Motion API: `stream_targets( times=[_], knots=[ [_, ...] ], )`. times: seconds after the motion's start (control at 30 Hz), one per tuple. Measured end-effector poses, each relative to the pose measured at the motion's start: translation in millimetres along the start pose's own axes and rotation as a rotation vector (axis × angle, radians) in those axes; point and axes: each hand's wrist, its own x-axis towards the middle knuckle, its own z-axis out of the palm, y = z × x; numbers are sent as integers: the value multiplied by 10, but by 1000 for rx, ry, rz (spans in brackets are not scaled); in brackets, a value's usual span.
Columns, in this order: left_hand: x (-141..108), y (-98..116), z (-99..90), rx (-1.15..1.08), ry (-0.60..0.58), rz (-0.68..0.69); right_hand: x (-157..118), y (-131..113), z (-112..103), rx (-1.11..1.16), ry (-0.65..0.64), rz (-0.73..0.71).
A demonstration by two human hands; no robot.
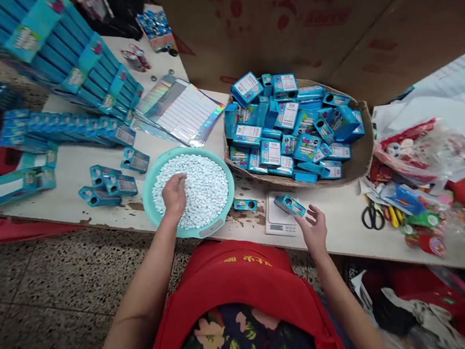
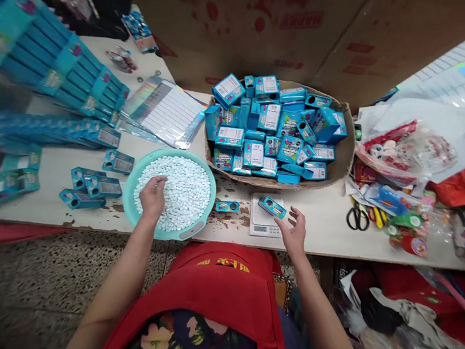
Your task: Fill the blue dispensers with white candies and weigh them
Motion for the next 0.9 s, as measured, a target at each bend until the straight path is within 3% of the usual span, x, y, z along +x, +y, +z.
stream_targets(
  times=[0.07, 0.13, 0.33, 0.47, 0.57, 0.7, 0.77, 0.9],
  knots=[
    [32, 30, -35, -300, 40, -247, 81, -39, 85, -63, -34, -54],
    [70, 65, -102, -477, 6, -399, 136, -93, 143, -112, -60, -44],
    [-32, 216, -291, -582, -184, -449, 39, -547, 50, -175, -28, -67],
    [-281, 484, -239, -526, -367, -358, -54, -1111, 240, -159, -171, -298],
    [-459, 765, -149, -368, -513, -139, -43, -1478, 642, -139, -347, -528],
    [-563, 1006, -51, -52, -552, 169, -39, -1714, 1115, -137, -506, -687],
    [-542, 1016, -53, -7, -546, 189, -51, -1733, 1230, -151, -532, -704],
    [-465, 918, -150, -214, -552, 30, -63, -1705, 1313, -162, -551, -691]
  ],
)
